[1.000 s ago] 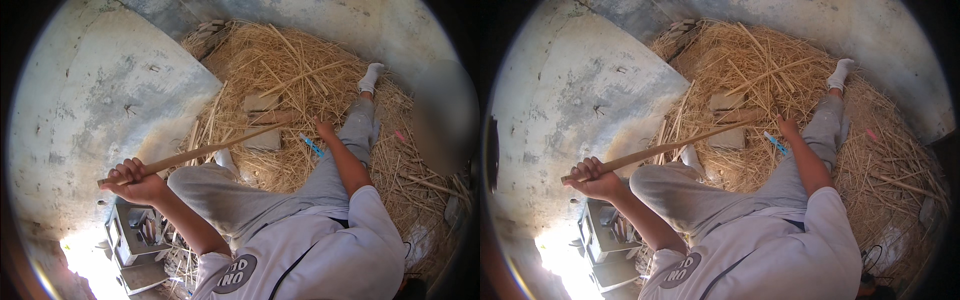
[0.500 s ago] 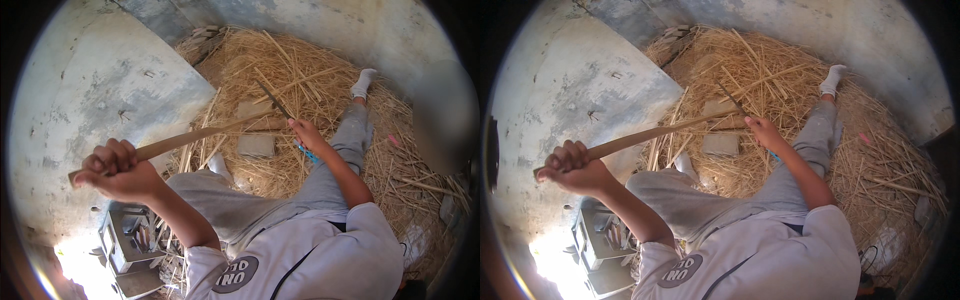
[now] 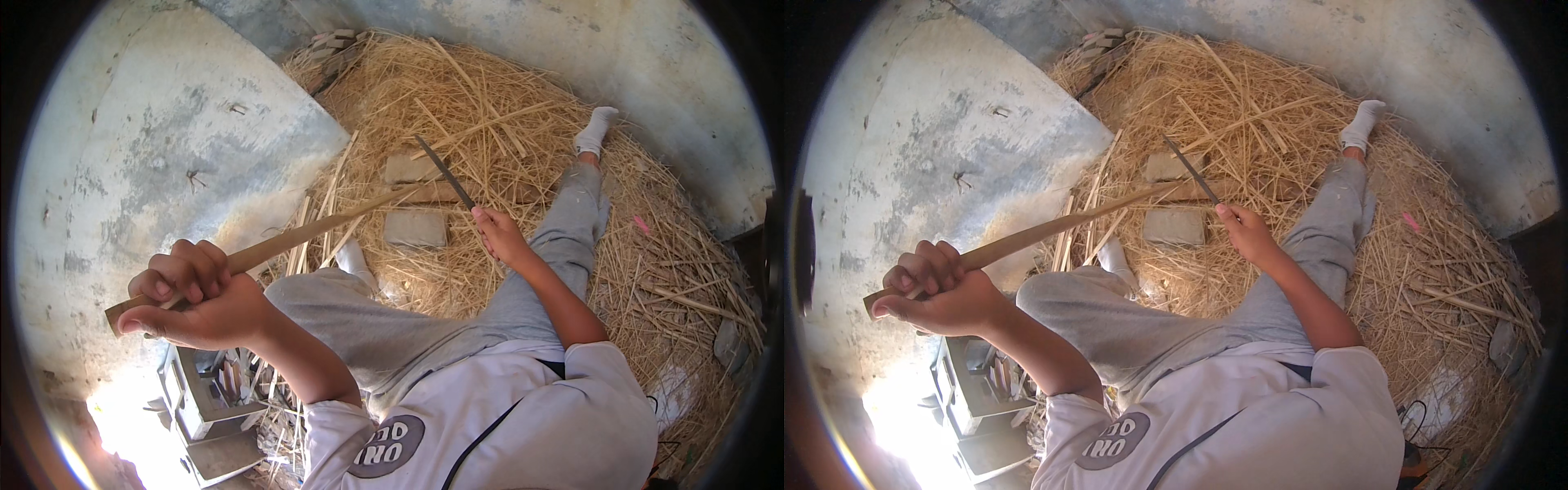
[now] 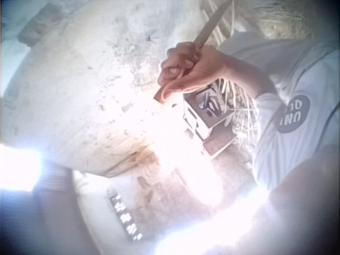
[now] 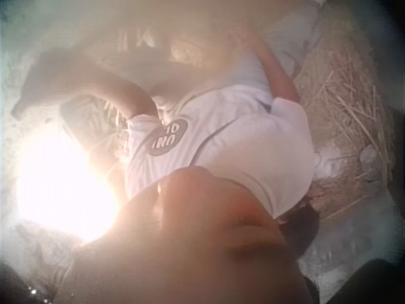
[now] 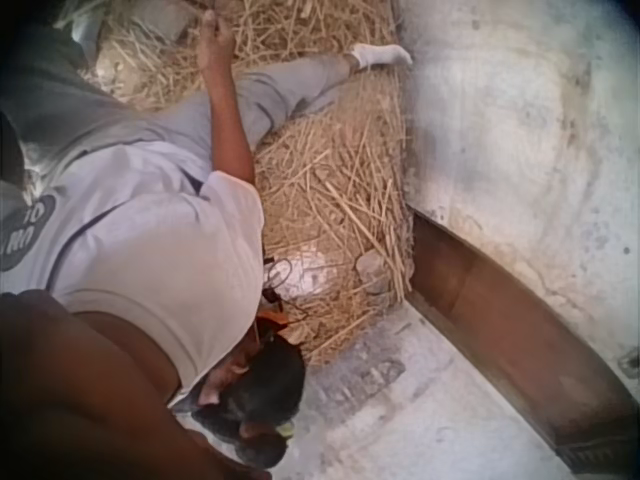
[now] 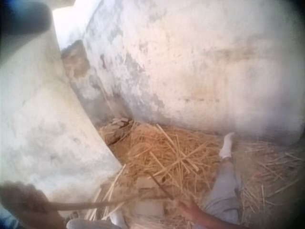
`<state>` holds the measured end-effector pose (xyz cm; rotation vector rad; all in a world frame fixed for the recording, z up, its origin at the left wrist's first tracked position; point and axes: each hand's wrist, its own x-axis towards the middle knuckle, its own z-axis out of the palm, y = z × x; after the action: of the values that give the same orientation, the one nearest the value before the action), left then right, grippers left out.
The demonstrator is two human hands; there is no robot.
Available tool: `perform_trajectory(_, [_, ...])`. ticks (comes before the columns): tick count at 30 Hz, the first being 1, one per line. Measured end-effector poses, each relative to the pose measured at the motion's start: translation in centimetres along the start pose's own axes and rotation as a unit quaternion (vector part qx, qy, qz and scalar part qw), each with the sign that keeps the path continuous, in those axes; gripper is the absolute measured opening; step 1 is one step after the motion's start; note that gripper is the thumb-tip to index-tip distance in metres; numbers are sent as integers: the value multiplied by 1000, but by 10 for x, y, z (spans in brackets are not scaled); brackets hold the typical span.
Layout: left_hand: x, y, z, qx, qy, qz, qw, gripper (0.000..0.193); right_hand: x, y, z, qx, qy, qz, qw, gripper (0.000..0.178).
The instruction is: The person sits on a bed of straw and uses a knife to sharpen a long, thin stick. They hold the stick with one hand and scrape the blade along its length to create a point, occasionally rotating the stick to work on different sides.
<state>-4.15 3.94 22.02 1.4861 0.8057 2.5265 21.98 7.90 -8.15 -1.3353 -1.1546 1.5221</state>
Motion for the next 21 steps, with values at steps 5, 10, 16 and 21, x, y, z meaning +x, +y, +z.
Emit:
perform_trajectory(5, [-9, -11, -17, -138, -127, -34, 982, 56, -1, -1, 14, -58, -20, 38, 997, 48])
perform_trajectory(10, [-10, -17, -23, -256, -234, -47, 937, 58, -26, -59, 37, -30, -124, 50, 991, 48])
perform_trajectory(16, [-8, -23, -26, -301, -256, -51, 917, 59, -39, -60, 86, 9, -186, 3, 982, 45])
perform_trajectory(21, [-3, -27, -33, -292, -246, -49, 923, 60, -30, -81, 72, -79, -124, -115, 982, 48])
